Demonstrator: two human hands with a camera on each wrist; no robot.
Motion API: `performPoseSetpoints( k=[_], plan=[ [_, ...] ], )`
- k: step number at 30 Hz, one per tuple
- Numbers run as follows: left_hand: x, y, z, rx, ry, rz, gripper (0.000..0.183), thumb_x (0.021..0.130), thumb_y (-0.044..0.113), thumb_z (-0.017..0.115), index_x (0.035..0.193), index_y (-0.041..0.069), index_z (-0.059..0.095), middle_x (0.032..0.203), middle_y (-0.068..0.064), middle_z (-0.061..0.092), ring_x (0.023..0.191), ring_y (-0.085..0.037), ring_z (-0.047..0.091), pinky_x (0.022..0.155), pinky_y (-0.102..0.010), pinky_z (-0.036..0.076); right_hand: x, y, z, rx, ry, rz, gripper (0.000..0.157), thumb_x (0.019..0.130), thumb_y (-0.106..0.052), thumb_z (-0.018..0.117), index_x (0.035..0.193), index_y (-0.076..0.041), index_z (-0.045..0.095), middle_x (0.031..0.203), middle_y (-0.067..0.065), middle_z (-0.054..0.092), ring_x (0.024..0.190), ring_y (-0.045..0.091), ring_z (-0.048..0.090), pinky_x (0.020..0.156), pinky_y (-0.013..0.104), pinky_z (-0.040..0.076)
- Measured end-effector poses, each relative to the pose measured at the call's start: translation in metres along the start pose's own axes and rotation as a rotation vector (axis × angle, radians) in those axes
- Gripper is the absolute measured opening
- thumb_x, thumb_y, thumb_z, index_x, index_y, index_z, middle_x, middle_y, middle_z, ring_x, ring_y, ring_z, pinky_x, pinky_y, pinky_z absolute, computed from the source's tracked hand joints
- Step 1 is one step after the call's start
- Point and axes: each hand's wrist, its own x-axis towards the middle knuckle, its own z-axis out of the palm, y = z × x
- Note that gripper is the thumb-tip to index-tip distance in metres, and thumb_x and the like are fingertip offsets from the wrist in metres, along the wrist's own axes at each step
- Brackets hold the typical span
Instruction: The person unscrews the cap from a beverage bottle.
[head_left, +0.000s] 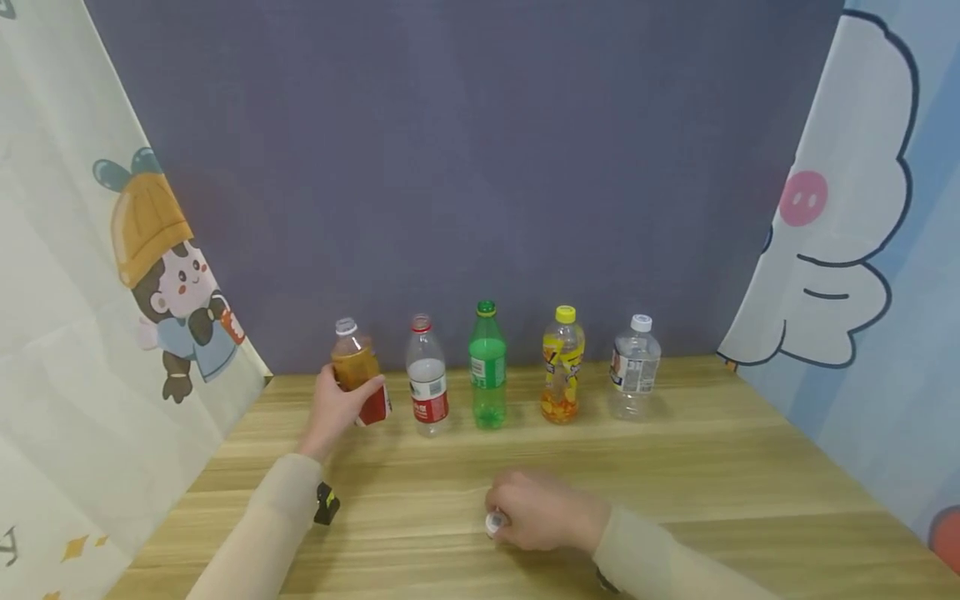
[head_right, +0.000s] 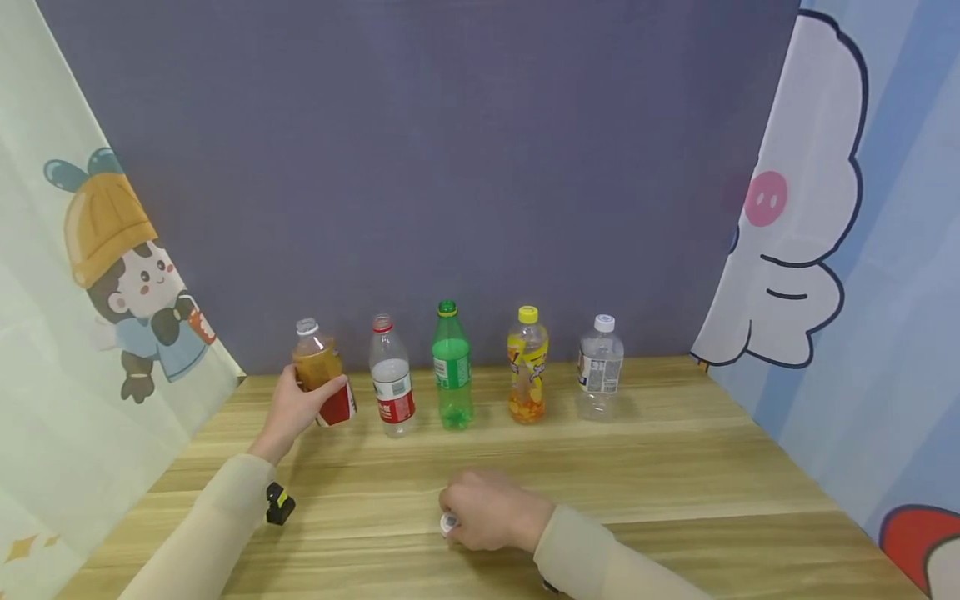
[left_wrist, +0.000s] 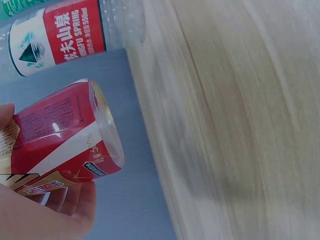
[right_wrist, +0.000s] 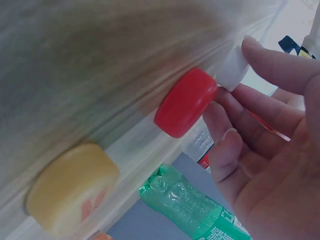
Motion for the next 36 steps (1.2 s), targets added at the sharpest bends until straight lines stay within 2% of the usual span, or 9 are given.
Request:
performPoseSetpoints(
  k=[9, 15, 23, 29, 36],
  plan=[
    [0.006, -0.012, 0.001, 0.137, -0.017, 0.007, 0.083, 0.089, 0.04, 0.077, 0.143, -0.006, 0.034, 0.137, -0.025, 0.046, 0.125, -0.041, 0.05, 0.106, -0.056, 0.043, -0.002, -0.002, 0.003, -0.012, -0.034, 0.028, 0.018, 0.081, -0.028, 0.083, 0.079, -0.023, 0.066, 0.077, -0.016, 0.048, 0.068, 0.001, 0.046, 0.06, 0.02, 0.043],
    [0.009, -0.02, 0.002, 0.207, -0.019, 0.012, 0.083, 0.089, 0.041, 0.077, 0.141, -0.007, 0.035, 0.133, -0.026, 0.046, 0.123, -0.042, 0.049, 0.106, -0.057, 0.042, -0.004, -0.004, 0.001, -0.017, -0.017, 0.016, 0.018, 0.081, -0.03, 0.084, 0.082, -0.022, 0.068, 0.077, -0.016, 0.048, 0.068, 0.0, 0.045, 0.06, 0.019, 0.043],
    [0.011, -0.028, 0.001, 0.237, -0.021, 0.023, 0.082, 0.088, 0.04, 0.077, 0.14, -0.009, 0.037, 0.132, -0.028, 0.049, 0.122, -0.044, 0.051, 0.104, -0.058, 0.043, -0.011, -0.004, -0.008, -0.043, 0.015, -0.001, 0.015, 0.083, -0.028, 0.081, 0.089, -0.017, 0.072, 0.081, -0.013, 0.054, 0.07, 0.001, 0.047, 0.065, 0.022, 0.049],
    [0.012, -0.032, 0.001, 0.276, -0.038, 0.011, 0.08, 0.087, 0.039, 0.078, 0.138, -0.008, 0.038, 0.13, -0.028, 0.051, 0.12, -0.044, 0.053, 0.104, -0.057, 0.043, -0.014, 0.003, -0.016, 0.005, 0.014, 0.025, 0.022, 0.087, -0.028, 0.078, 0.1, -0.011, 0.075, 0.097, -0.004, 0.067, 0.084, 0.007, 0.061, 0.077, 0.029, 0.055],
    [0.011, -0.032, -0.001, 0.273, -0.068, -0.01, 0.084, 0.087, 0.04, 0.079, 0.14, -0.008, 0.036, 0.133, -0.029, 0.05, 0.123, -0.046, 0.052, 0.106, -0.06, 0.04, -0.012, 0.014, -0.035, 0.044, 0.071, 0.066, 0.031, 0.09, -0.026, 0.076, 0.113, -0.005, 0.073, 0.108, 0.004, 0.069, 0.1, 0.019, 0.064, 0.089, 0.037, 0.055]
  ],
)
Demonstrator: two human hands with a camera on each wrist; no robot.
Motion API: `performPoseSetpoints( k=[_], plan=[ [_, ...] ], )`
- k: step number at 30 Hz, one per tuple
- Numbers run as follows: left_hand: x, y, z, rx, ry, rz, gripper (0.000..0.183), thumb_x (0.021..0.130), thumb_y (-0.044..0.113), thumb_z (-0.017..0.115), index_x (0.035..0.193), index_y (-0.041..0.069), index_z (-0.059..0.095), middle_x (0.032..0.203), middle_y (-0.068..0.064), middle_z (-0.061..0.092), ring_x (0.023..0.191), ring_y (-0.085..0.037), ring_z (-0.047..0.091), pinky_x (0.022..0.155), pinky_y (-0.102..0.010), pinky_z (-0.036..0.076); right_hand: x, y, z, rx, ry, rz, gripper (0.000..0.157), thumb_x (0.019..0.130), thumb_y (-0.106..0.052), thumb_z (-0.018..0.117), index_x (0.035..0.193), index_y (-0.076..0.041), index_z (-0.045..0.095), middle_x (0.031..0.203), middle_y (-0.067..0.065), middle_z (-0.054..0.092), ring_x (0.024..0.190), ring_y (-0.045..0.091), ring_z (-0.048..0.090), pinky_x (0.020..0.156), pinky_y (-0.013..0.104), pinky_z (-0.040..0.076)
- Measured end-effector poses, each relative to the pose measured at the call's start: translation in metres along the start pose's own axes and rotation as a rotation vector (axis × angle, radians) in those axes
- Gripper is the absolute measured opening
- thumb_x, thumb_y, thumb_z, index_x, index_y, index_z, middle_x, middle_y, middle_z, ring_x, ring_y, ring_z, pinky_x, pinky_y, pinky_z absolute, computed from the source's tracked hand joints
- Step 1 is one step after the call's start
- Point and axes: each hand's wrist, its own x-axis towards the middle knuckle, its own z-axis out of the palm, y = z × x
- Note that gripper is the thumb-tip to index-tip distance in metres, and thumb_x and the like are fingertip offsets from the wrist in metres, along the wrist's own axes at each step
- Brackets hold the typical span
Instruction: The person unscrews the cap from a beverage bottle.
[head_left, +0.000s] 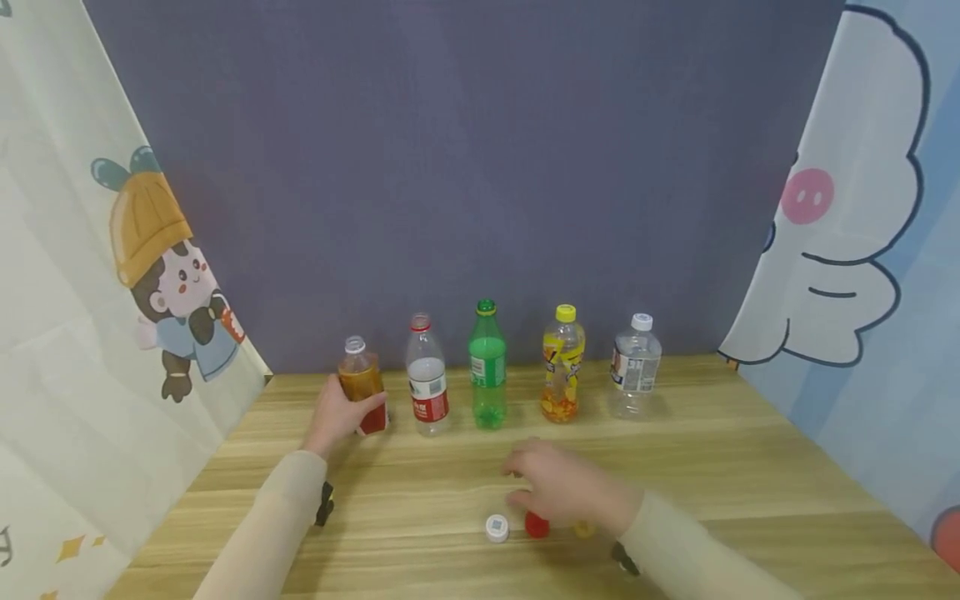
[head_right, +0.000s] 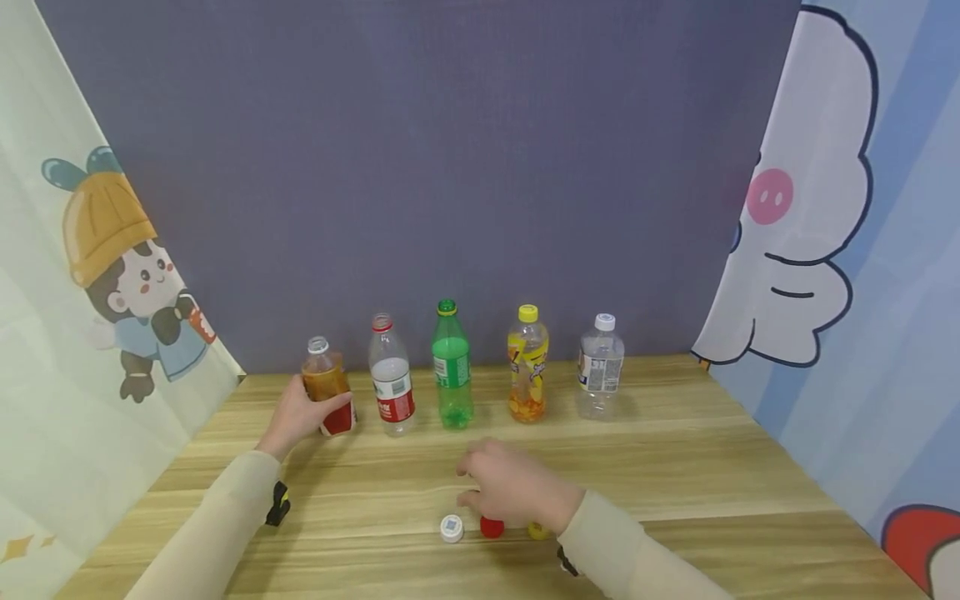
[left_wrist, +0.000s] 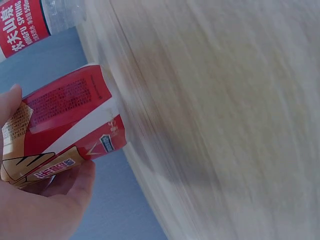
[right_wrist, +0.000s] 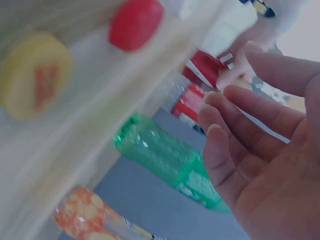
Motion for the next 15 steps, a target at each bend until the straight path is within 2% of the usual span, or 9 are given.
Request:
performPoseSetpoints(
  k=[7, 10, 15],
  plan=[
    [0.0, 0.001, 0.0, 0.013, -0.036, -0.014, 0.088, 0.088, 0.04, 0.078, 0.146, -0.008, 0.03, 0.139, -0.031, 0.048, 0.129, -0.048, 0.048, 0.11, -0.061, 0.037, 0.001, 0.006, -0.028, 0.063, 0.152, 0.089, 0.027, 0.092, -0.023, 0.075, 0.114, -0.009, 0.072, 0.119, 0.007, 0.068, 0.113, 0.027, 0.063, 0.095, 0.048, 0.053],
    [0.0, 0.001, 0.0, 0.004, -0.051, -0.016, 0.09, 0.089, 0.04, 0.077, 0.148, -0.007, 0.027, 0.141, -0.031, 0.046, 0.131, -0.048, 0.046, 0.11, -0.062, 0.035, 0.0, 0.009, -0.036, 0.045, 0.209, 0.096, 0.028, 0.092, -0.024, 0.075, 0.115, -0.009, 0.071, 0.118, 0.006, 0.068, 0.112, 0.027, 0.063, 0.094, 0.048, 0.053],
    [-0.002, 0.001, 0.0, -0.003, -0.071, 0.014, 0.085, 0.09, 0.035, 0.077, 0.148, -0.005, 0.029, 0.141, -0.031, 0.048, 0.13, -0.048, 0.048, 0.11, -0.062, 0.036, -0.001, 0.017, -0.043, 0.031, 0.314, 0.09, 0.032, 0.091, -0.024, 0.076, 0.118, -0.007, 0.07, 0.108, 0.0, 0.067, 0.099, 0.02, 0.063, 0.086, 0.042, 0.055]
  ],
)
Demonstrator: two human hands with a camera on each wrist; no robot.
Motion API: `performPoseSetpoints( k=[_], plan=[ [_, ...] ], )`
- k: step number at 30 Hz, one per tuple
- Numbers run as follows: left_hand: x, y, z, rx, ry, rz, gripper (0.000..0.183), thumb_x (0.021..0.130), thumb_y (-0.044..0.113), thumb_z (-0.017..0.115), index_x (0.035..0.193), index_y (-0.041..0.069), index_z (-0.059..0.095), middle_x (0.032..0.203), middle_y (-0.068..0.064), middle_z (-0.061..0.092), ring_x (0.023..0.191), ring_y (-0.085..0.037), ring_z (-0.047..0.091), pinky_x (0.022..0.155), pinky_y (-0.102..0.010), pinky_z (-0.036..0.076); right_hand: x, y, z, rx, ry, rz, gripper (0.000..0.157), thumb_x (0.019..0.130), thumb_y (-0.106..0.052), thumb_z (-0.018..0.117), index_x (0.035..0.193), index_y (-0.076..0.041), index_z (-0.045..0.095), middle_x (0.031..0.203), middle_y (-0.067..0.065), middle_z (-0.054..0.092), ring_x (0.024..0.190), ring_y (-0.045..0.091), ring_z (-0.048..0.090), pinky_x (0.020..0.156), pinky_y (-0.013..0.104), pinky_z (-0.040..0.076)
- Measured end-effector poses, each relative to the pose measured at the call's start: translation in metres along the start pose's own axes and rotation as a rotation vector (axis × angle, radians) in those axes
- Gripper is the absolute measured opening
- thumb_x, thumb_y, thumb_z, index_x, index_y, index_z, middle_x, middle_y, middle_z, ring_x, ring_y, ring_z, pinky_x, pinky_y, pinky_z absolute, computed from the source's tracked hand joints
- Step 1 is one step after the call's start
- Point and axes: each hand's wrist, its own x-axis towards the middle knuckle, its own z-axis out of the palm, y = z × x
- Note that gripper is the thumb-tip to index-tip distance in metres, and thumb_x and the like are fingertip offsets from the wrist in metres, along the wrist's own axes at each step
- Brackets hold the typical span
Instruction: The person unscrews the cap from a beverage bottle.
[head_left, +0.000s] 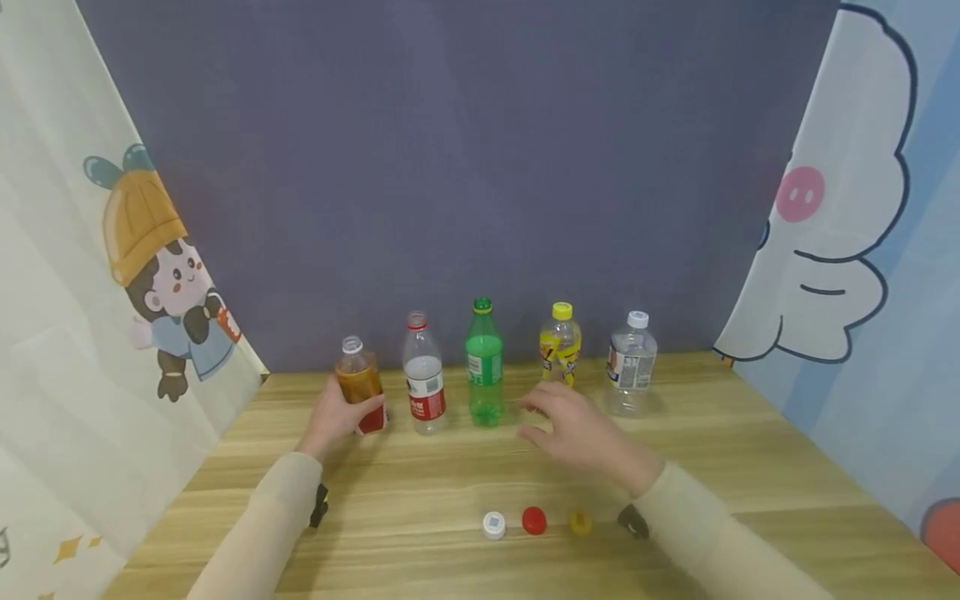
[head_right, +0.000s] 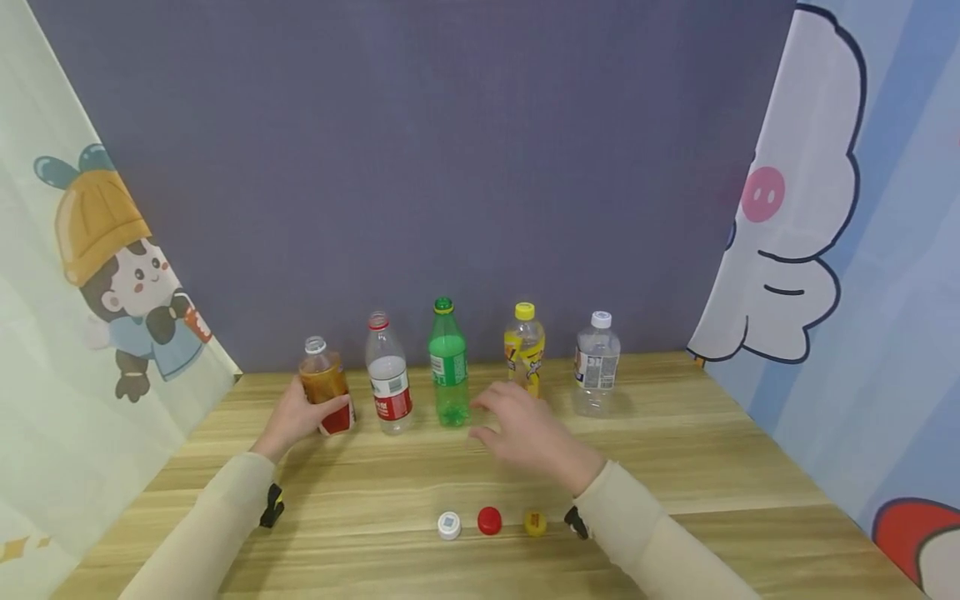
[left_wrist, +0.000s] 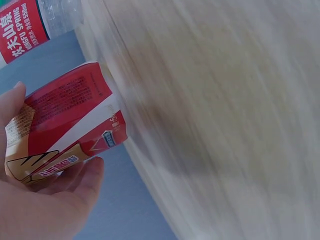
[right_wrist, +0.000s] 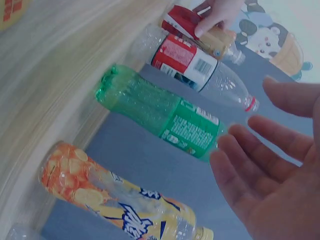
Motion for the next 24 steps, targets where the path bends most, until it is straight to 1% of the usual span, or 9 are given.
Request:
performPoseSetpoints(
  k=[3, 5, 9, 12, 16, 22, 24],
  plan=[
    [-0.001, 0.0, -0.001, 0.017, -0.016, 0.021, 0.079, 0.09, 0.032, 0.077, 0.146, -0.004, 0.034, 0.139, -0.031, 0.052, 0.127, -0.048, 0.052, 0.108, -0.062, 0.038, 0.003, 0.005, -0.003, 0.025, 0.079, 0.011, 0.033, 0.091, -0.022, 0.077, 0.117, -0.005, 0.069, 0.108, 0.002, 0.067, 0.1, 0.023, 0.063, 0.088, 0.043, 0.054],
    [-0.003, 0.0, -0.001, 0.038, -0.03, 0.028, 0.075, 0.091, 0.032, 0.077, 0.143, -0.005, 0.038, 0.136, -0.031, 0.054, 0.125, -0.048, 0.053, 0.106, -0.062, 0.04, 0.005, 0.008, -0.006, 0.03, 0.128, 0.029, 0.035, 0.09, -0.023, 0.077, 0.118, -0.004, 0.068, 0.111, 0.005, 0.067, 0.104, 0.026, 0.062, 0.091, 0.046, 0.053],
    [-0.008, 0.0, -0.002, 0.11, -0.045, 0.035, 0.066, 0.092, 0.035, 0.074, 0.134, -0.007, 0.046, 0.128, -0.031, 0.06, 0.119, -0.047, 0.058, 0.101, -0.061, 0.044, 0.008, 0.016, -0.009, 0.053, 0.215, 0.079, 0.042, 0.09, -0.023, 0.078, 0.124, 0.0, 0.065, 0.119, 0.011, 0.065, 0.111, 0.031, 0.059, 0.094, 0.05, 0.051],
    [-0.011, 0.002, -0.003, 0.157, -0.06, 0.028, 0.06, 0.094, 0.037, 0.072, 0.128, -0.007, 0.051, 0.122, -0.029, 0.064, 0.112, -0.044, 0.062, 0.097, -0.059, 0.047, 0.012, 0.023, -0.01, 0.073, 0.276, 0.106, 0.047, 0.09, -0.022, 0.078, 0.127, 0.002, 0.063, 0.125, 0.015, 0.063, 0.118, 0.034, 0.055, 0.1, 0.053, 0.047],
    [-0.016, 0.006, -0.003, 0.205, -0.089, 0.02, 0.053, 0.095, 0.037, 0.069, 0.122, -0.008, 0.058, 0.115, -0.026, 0.067, 0.104, -0.04, 0.065, 0.093, -0.058, 0.049, 0.016, 0.032, -0.011, 0.09, 0.337, 0.129, 0.054, 0.089, -0.023, 0.078, 0.132, 0.003, 0.059, 0.131, 0.02, 0.059, 0.124, 0.038, 0.051, 0.105, 0.057, 0.042],
    [-0.024, 0.007, -0.005, 0.25, -0.106, 0.051, 0.05, 0.097, 0.033, 0.066, 0.125, -0.008, 0.058, 0.118, -0.028, 0.067, 0.108, -0.044, 0.064, 0.095, -0.06, 0.048, 0.023, 0.047, -0.01, 0.138, 0.415, 0.162, 0.061, 0.088, -0.021, 0.08, 0.137, 0.005, 0.054, 0.137, 0.024, 0.051, 0.127, 0.04, 0.045, 0.106, 0.059, 0.038],
    [-0.025, 0.009, -0.007, 0.269, -0.114, 0.056, 0.048, 0.097, 0.034, 0.065, 0.122, -0.008, 0.061, 0.115, -0.027, 0.068, 0.105, -0.043, 0.065, 0.092, -0.06, 0.049, 0.025, 0.051, -0.01, 0.153, 0.425, 0.182, 0.065, 0.087, -0.021, 0.08, 0.139, 0.005, 0.052, 0.139, 0.024, 0.048, 0.129, 0.041, 0.043, 0.108, 0.059, 0.036]
  ],
)
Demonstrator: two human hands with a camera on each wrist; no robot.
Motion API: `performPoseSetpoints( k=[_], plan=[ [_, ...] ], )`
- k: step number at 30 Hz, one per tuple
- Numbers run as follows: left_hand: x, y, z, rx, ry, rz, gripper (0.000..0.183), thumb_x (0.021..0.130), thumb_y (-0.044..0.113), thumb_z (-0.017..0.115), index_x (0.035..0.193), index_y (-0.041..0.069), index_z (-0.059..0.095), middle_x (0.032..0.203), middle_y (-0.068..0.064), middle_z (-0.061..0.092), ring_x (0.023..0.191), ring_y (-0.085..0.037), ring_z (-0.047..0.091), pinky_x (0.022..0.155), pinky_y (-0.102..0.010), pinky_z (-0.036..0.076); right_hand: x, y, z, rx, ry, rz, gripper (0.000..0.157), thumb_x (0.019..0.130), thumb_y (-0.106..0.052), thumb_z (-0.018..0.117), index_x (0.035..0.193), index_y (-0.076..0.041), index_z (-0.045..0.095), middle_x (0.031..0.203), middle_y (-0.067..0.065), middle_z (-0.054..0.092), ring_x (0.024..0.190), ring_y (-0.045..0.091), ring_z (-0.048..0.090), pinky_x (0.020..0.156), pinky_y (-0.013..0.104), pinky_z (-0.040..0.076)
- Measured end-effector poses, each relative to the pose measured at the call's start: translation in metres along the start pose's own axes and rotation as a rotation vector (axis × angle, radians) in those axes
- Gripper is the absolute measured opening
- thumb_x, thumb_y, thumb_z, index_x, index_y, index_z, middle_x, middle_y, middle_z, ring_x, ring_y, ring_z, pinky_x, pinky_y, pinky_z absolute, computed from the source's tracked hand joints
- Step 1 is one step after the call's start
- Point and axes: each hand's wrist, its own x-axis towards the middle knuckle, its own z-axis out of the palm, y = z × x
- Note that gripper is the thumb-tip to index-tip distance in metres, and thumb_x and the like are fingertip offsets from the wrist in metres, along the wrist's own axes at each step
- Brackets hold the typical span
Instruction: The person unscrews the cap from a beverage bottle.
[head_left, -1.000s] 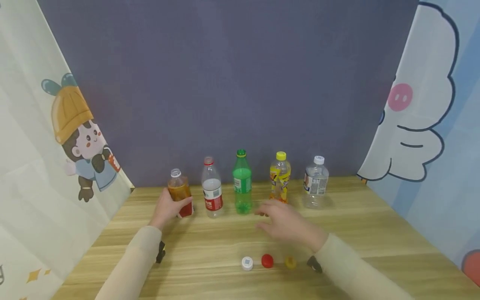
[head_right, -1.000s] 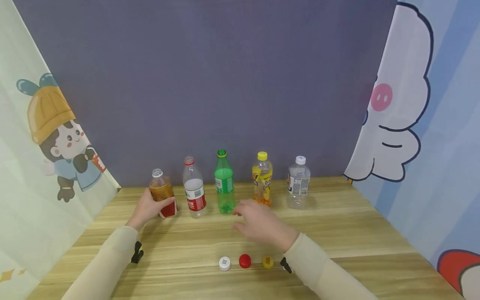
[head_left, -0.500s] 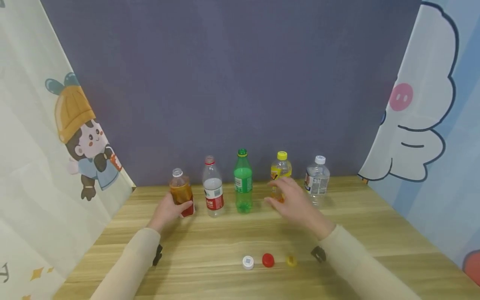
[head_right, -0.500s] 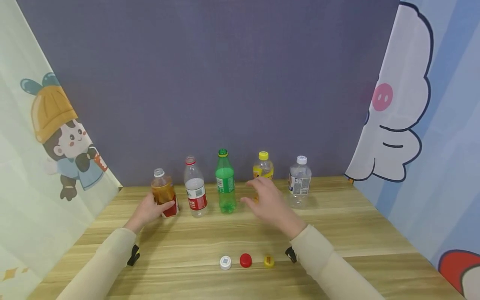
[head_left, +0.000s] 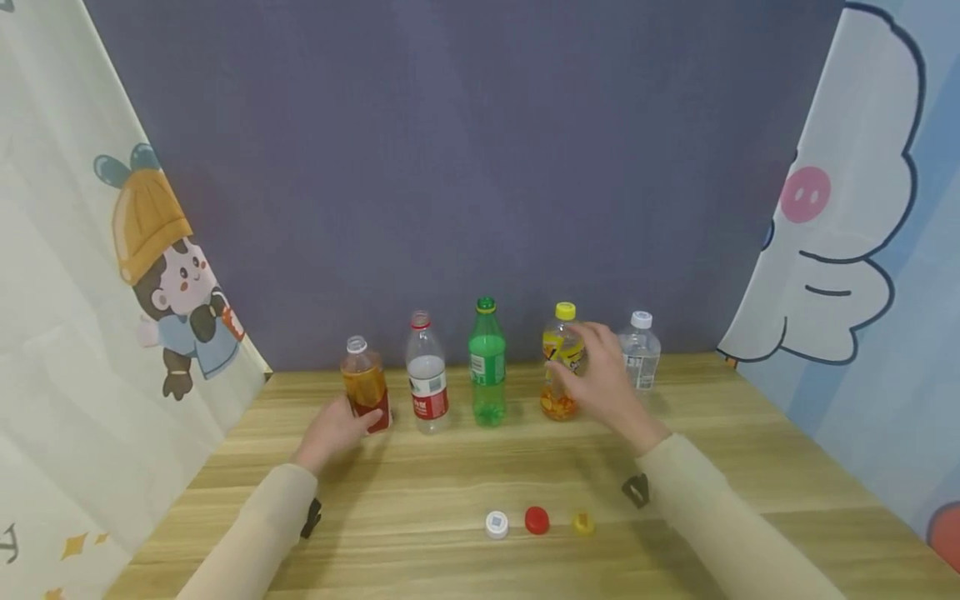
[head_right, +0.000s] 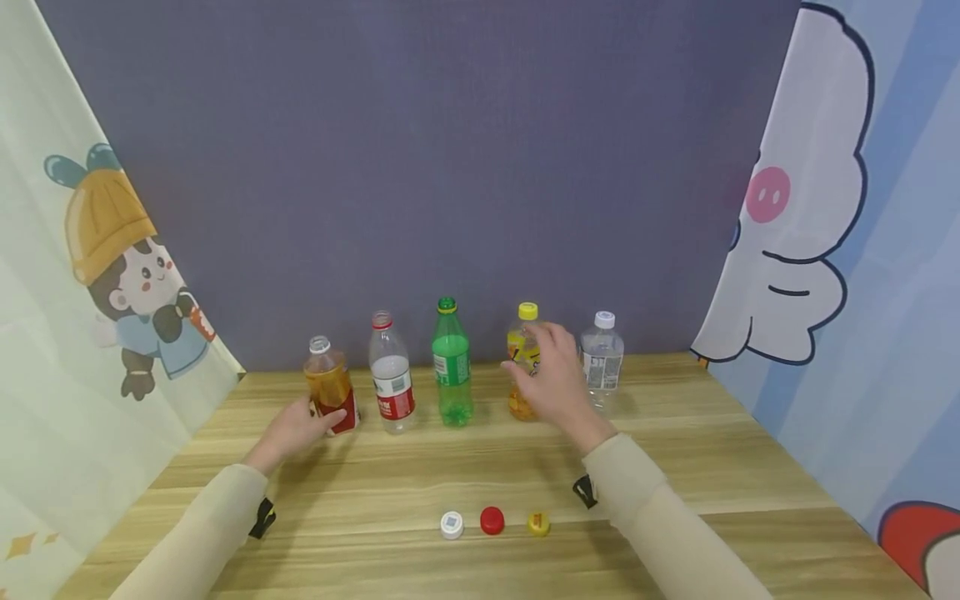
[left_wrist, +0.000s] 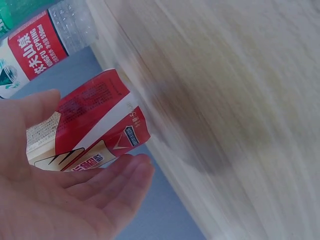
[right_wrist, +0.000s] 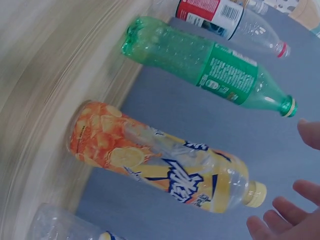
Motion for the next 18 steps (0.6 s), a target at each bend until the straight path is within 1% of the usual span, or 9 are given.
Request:
performPoseSetpoints(
  k=[3, 6, 9, 14, 16, 18],
  plan=[
    [-0.002, 0.002, -0.004, 0.029, -0.018, -0.005, 0.044, 0.098, 0.035, 0.063, 0.113, -0.006, 0.065, 0.109, -0.025, 0.07, 0.101, -0.041, 0.066, 0.089, -0.058, 0.05, 0.004, 0.005, -0.001, 0.008, -0.01, 0.05, 0.071, 0.088, -0.024, 0.08, 0.144, 0.005, 0.046, 0.144, 0.025, 0.043, 0.133, 0.042, 0.04, 0.11, 0.061, 0.034],
    [-0.004, 0.005, -0.008, 0.049, -0.046, -0.021, 0.044, 0.098, 0.036, 0.063, 0.109, -0.006, 0.066, 0.106, -0.026, 0.069, 0.099, -0.042, 0.066, 0.087, -0.058, 0.05, 0.009, 0.008, -0.002, 0.01, -0.033, 0.102, 0.077, 0.089, -0.028, 0.079, 0.149, 0.003, 0.041, 0.149, 0.025, 0.037, 0.138, 0.043, 0.036, 0.113, 0.062, 0.031],
    [-0.006, 0.007, -0.01, 0.066, -0.07, -0.037, 0.043, 0.097, 0.036, 0.064, 0.11, -0.006, 0.065, 0.109, -0.027, 0.069, 0.101, -0.044, 0.065, 0.089, -0.059, 0.05, 0.014, 0.011, -0.003, 0.022, -0.049, 0.135, 0.081, 0.09, -0.03, 0.079, 0.151, 0.003, 0.037, 0.153, 0.026, 0.034, 0.141, 0.044, 0.033, 0.114, 0.062, 0.028],
    [-0.007, 0.007, -0.011, 0.108, -0.115, -0.06, 0.037, 0.096, 0.035, 0.066, 0.098, -0.003, 0.066, 0.098, -0.021, 0.069, 0.091, -0.036, 0.066, 0.083, -0.055, 0.052, 0.023, 0.013, -0.005, 0.045, -0.082, 0.203, 0.09, 0.09, -0.035, 0.078, 0.157, 0.0, 0.028, 0.158, 0.025, 0.028, 0.146, 0.045, 0.027, 0.115, 0.064, 0.025],
    [-0.008, 0.008, -0.011, 0.117, -0.129, -0.063, 0.036, 0.096, 0.035, 0.066, 0.097, -0.001, 0.067, 0.096, -0.019, 0.069, 0.088, -0.034, 0.066, 0.082, -0.055, 0.052, 0.026, 0.013, -0.005, 0.049, -0.099, 0.237, 0.094, 0.089, -0.039, 0.077, 0.158, -0.002, 0.025, 0.16, 0.025, 0.025, 0.147, 0.045, 0.026, 0.115, 0.064, 0.025],
    [-0.009, 0.008, -0.01, 0.12, -0.138, -0.067, 0.037, 0.095, 0.034, 0.066, 0.104, -0.002, 0.067, 0.101, -0.019, 0.07, 0.092, -0.036, 0.066, 0.084, -0.056, 0.052, 0.03, 0.013, -0.005, 0.051, -0.117, 0.271, 0.097, 0.089, -0.042, 0.077, 0.16, -0.003, 0.022, 0.161, 0.025, 0.023, 0.147, 0.046, 0.025, 0.115, 0.065, 0.025]
  ],
)
